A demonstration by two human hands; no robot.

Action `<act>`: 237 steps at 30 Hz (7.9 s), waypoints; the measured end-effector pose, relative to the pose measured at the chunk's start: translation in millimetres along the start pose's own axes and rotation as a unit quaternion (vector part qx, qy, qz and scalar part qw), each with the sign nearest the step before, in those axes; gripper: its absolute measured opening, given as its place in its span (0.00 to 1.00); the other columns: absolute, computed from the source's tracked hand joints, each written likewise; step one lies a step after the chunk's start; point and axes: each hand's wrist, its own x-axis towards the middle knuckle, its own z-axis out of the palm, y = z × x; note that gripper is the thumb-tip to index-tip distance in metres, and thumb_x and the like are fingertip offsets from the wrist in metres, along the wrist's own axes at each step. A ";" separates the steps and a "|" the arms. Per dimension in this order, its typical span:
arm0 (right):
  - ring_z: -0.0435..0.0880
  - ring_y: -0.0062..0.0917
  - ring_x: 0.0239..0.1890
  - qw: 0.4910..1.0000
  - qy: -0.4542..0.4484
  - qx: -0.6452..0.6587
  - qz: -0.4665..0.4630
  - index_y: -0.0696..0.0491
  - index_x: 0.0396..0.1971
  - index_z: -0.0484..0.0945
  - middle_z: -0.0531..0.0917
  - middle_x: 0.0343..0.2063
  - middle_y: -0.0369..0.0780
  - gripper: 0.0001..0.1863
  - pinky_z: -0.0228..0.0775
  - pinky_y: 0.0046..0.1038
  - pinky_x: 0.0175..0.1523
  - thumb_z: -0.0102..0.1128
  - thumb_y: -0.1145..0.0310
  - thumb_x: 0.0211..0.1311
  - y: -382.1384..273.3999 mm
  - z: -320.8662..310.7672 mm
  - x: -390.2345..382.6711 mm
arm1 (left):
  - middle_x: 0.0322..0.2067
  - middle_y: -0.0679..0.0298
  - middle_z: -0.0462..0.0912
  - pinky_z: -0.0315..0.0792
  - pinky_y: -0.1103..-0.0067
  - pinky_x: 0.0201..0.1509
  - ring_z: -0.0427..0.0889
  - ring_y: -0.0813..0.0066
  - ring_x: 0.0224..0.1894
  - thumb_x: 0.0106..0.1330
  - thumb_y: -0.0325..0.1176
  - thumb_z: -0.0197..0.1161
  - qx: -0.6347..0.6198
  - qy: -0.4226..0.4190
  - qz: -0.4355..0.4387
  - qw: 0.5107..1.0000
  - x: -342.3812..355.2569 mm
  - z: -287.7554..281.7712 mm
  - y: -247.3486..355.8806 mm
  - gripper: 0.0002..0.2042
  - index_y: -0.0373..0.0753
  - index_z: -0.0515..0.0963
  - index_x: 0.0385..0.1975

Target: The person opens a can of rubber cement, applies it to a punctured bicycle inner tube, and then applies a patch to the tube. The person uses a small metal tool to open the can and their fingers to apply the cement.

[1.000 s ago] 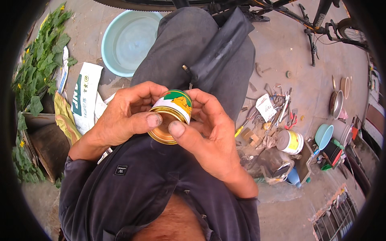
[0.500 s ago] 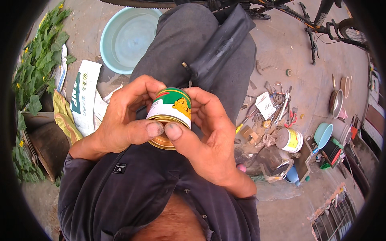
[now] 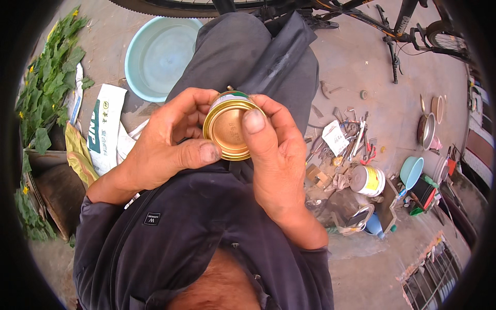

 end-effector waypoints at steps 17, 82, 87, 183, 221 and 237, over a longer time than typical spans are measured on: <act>0.74 0.28 0.60 0.980 -0.169 -0.091 0.055 0.66 0.65 0.63 0.77 0.56 0.47 0.34 0.66 0.29 0.65 0.67 0.69 0.64 -18.7 -25.4 -0.4 | 0.47 0.59 0.73 0.72 0.73 0.59 0.75 0.69 0.52 0.58 0.34 0.67 0.040 -0.043 0.040 0.997 -5.2 -9.0 2.8 0.32 0.29 0.68 0.64; 0.75 0.20 0.54 0.982 -0.153 -0.036 0.105 0.62 0.59 0.68 0.77 0.51 0.38 0.28 0.67 0.26 0.61 0.65 0.62 0.66 -9.6 -29.6 -10.8 | 0.45 0.52 0.77 0.77 0.69 0.44 0.82 0.53 0.42 0.45 0.26 0.75 0.344 -0.009 0.412 0.844 34.7 8.8 -15.8 0.31 0.31 0.72 0.52; 0.74 0.20 0.54 0.977 -0.175 -0.018 0.117 0.63 0.59 0.68 0.77 0.51 0.38 0.28 0.67 0.26 0.60 0.63 0.62 0.68 -6.0 -30.4 -10.3 | 0.40 0.52 0.78 0.77 0.69 0.37 0.82 0.55 0.38 0.45 0.30 0.77 0.353 0.024 0.479 0.803 44.1 10.9 -28.7 0.30 0.30 0.72 0.50; 0.81 0.41 0.49 0.786 0.205 -0.320 -0.488 0.62 0.56 0.73 0.77 0.49 0.50 0.35 0.77 0.34 0.51 0.76 0.68 0.46 12.7 -60.0 -17.2 | 0.63 0.45 0.68 0.69 0.60 0.66 0.72 0.49 0.63 0.62 0.38 0.70 0.488 -0.070 0.514 0.702 96.4 53.3 -6.3 0.30 0.34 0.67 0.61; 0.84 0.42 0.51 0.621 0.734 -0.208 0.180 0.64 0.55 0.75 0.83 0.47 0.54 0.38 0.73 0.35 0.57 0.77 0.61 0.44 414.4 -518.6 -117.8 | 0.53 0.46 0.79 0.72 0.71 0.65 0.77 0.62 0.59 0.76 0.39 0.54 0.302 0.269 0.242 0.882 93.6 -47.3 0.9 0.20 0.24 0.74 0.53; 0.84 0.42 0.50 0.623 0.691 -0.276 0.242 0.59 0.53 0.78 0.84 0.46 0.52 0.35 0.72 0.36 0.57 0.77 0.55 0.46 457.0 -540.1 -128.0 | 0.50 0.52 0.81 0.73 0.73 0.60 0.79 0.68 0.55 0.75 0.39 0.55 0.331 0.294 0.238 0.864 95.3 -61.0 -1.1 0.18 0.29 0.77 0.51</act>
